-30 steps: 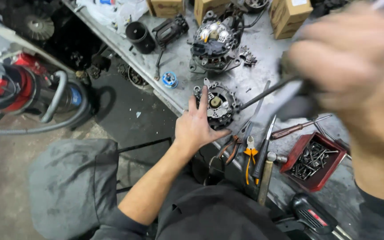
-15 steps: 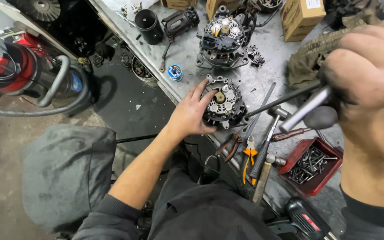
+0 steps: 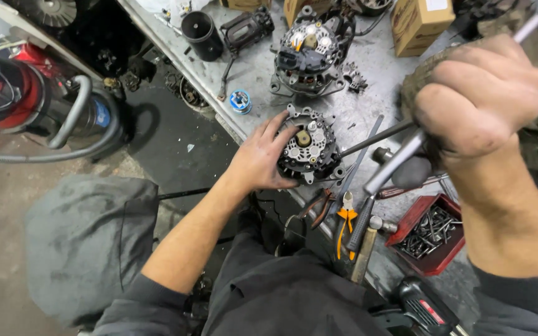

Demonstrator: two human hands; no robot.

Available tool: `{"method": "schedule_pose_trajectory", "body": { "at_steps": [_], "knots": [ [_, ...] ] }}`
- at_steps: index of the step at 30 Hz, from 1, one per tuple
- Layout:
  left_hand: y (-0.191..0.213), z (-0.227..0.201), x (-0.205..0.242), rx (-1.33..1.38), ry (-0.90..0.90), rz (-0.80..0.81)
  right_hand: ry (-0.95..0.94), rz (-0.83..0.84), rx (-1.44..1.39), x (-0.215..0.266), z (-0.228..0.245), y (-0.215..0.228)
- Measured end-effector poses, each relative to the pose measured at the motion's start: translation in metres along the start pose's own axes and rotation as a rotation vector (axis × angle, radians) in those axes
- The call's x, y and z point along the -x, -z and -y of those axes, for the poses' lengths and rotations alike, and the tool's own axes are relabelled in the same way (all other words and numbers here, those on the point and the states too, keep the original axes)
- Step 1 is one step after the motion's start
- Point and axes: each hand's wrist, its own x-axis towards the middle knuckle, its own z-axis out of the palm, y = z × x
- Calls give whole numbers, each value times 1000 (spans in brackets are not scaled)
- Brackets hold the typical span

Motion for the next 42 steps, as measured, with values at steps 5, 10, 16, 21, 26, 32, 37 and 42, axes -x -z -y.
{"method": "schedule_pose_trajectory", "body": {
  "at_steps": [5, 10, 16, 21, 26, 32, 37, 42],
  "knots": [
    [12, 7, -31, -120, -204, 9, 81, 93, 80, -38, 16, -7],
    [8, 1, -35, -192, -174, 159, -11, 157, 344, -37, 12, -15],
    [3, -20, -28, -338, 23, 50, 22, 144, 134, -29, -8, -18],
    [-1, -29, -24, -327, 138, 43, -60, 251, 352, -24, -4, -19],
    [-3, -37, -21, -333, 159, 1, -37, 197, 329, -40, -9, -13],
    [9, -56, -10, -259, 349, 11, -58, 137, 116, -25, -23, 3],
    [15, -36, -12, -268, 302, 59, -111, 111, -70, 7, -25, 15],
    [-14, -4, -15, -58, 79, -40, -160, 38, -280, 23, -30, 17]
  ]
}}
